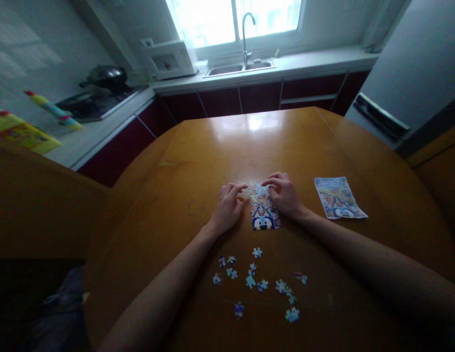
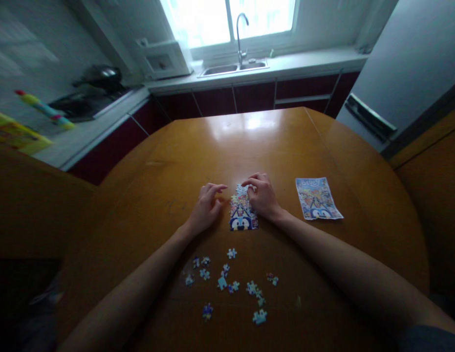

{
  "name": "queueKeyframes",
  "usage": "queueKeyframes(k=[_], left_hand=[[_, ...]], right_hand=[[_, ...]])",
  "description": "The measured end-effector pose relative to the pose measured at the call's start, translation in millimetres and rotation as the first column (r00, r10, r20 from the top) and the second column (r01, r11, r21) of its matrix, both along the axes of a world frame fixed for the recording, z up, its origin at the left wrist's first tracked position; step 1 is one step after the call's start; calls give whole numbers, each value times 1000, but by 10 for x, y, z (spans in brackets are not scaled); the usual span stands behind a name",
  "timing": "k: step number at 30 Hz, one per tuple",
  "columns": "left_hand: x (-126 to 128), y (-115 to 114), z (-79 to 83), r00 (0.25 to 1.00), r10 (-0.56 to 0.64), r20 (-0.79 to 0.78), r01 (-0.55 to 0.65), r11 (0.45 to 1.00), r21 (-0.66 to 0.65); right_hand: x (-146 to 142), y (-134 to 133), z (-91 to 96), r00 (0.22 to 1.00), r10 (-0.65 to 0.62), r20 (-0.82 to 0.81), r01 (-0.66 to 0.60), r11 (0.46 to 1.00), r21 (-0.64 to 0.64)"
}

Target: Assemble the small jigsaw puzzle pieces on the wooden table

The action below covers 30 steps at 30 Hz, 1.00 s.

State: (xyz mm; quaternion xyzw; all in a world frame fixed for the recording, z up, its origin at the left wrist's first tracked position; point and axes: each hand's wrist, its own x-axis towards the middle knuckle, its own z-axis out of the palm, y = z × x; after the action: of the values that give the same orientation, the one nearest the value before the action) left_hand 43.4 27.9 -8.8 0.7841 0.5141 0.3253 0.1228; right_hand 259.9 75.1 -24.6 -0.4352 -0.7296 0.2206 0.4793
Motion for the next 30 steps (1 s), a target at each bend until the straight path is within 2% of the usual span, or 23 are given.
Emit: queueKeyframes(k=[12, 18, 24, 30], left_hand=[[-22, 27, -41, 1000, -7, -3, 7, 1000, -21], [-26, 49, -57, 1000, -13, -2, 13, 1000, -16], [-12, 49, -47, 1000, -5, -3, 5, 1000, -29], [-8, 56, -60, 1000, -11, 0, 11, 1000, -16]], right_hand=[[28, -11, 42, 999, -41, -20, 43, 996, 75], [61, -129, 210, 999, -20, 28, 16, 993, 116], [207, -531, 474, 989, 115, 93, -124, 987, 98], [409, -1167, 547, 950, 254, 182, -258, 966, -5]])
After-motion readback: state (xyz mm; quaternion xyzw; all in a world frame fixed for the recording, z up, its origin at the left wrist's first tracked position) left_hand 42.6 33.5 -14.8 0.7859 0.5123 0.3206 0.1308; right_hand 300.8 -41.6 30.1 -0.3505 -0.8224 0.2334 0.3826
